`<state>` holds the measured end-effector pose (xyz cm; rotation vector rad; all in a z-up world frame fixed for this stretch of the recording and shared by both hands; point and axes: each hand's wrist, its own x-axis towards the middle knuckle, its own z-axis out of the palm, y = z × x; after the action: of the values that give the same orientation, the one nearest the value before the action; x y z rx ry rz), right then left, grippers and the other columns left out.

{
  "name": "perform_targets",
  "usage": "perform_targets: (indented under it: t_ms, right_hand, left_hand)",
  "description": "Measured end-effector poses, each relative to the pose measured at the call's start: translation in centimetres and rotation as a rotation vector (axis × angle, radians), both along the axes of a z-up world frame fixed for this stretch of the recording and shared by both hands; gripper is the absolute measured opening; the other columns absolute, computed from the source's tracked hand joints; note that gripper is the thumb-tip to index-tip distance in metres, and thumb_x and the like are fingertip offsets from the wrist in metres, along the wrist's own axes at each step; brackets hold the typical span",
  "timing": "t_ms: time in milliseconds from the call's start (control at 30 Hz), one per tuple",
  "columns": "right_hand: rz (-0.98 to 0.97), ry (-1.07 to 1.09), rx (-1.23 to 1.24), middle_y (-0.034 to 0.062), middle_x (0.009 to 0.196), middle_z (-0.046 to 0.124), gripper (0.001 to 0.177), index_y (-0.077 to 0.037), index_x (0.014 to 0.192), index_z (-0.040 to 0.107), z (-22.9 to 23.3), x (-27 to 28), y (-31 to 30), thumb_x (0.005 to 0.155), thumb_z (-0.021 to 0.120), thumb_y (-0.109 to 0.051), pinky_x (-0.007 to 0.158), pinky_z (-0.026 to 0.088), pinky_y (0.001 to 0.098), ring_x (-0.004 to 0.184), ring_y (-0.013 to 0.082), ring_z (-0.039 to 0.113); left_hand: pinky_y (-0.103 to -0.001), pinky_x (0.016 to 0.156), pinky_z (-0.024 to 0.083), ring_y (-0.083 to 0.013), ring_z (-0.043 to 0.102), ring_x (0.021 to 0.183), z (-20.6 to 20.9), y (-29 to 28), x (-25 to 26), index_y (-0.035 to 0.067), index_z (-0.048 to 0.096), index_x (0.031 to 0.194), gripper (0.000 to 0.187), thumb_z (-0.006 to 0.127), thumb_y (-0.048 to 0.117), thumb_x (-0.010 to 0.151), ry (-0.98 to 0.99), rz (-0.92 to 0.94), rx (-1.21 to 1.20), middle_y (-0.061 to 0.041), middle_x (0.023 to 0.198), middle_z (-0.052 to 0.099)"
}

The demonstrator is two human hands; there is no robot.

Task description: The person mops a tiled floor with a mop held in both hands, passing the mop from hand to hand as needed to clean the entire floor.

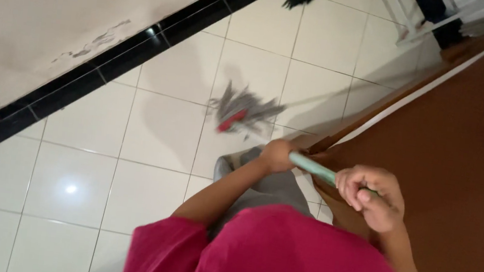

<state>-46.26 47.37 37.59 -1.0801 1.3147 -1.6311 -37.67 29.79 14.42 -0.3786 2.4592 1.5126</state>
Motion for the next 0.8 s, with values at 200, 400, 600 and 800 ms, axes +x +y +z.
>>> perform_targets:
  t_ms: [200,400,600,800]
  right_hand:
    - [-0.104,-0.32,0.033,0.0004,0.054,0.045,0.044,-0.009,0.075,0.053,-11.5,-6.7,1.5,0.11,0.043,-0.033,0.059,0.049,0.038,0.048,0.0169,0.047]
    - [-0.396,-0.343,0.258,-0.0007,0.058,0.04,0.043,-0.008,0.076,0.053,-7.6,-8.5,4.3,0.11,0.043,-0.031,0.069,0.044,0.036,0.056,0.0169,0.042]
    - [-0.681,-0.095,0.357,0.003,0.064,0.046,0.043,-0.005,0.077,0.054,-0.9,-11.3,8.9,0.11,0.046,-0.032,0.066,0.043,0.0357,0.062,0.0184,0.047]
    - [-0.878,0.239,0.413,0.0047,0.083,0.054,0.025,-0.001,0.089,0.06,-1.9,-9.1,10.7,0.104,0.055,-0.02,0.07,0.043,0.0337,0.077,0.0155,0.052]
  left_hand:
    - [-0.048,0.086,0.056,-0.0346,0.071,0.091,-8.3,1.2,2.7,0.017,0.077,0.101,0.029,0.07,0.035,0.079,-0.232,0.01,-0.181,-0.014,0.098,0.074]
    - [-0.05,0.078,0.057,-0.0356,0.071,0.087,-9.3,3.2,-2.8,0.014,0.079,0.09,0.025,0.071,0.036,0.08,-0.076,-0.153,-0.228,-0.013,0.094,0.074]
    - [-0.045,0.074,0.056,-0.0288,0.071,0.081,-7.3,8.0,-16.4,0.018,0.073,0.086,0.017,0.075,0.033,0.079,0.281,-0.378,-0.131,-0.008,0.088,0.074]
    - [-0.046,0.07,0.053,-0.0338,0.069,0.077,-7.3,12.4,-26.7,0.014,0.068,0.077,0.01,0.072,0.023,0.08,0.463,-0.39,0.056,-0.008,0.078,0.071]
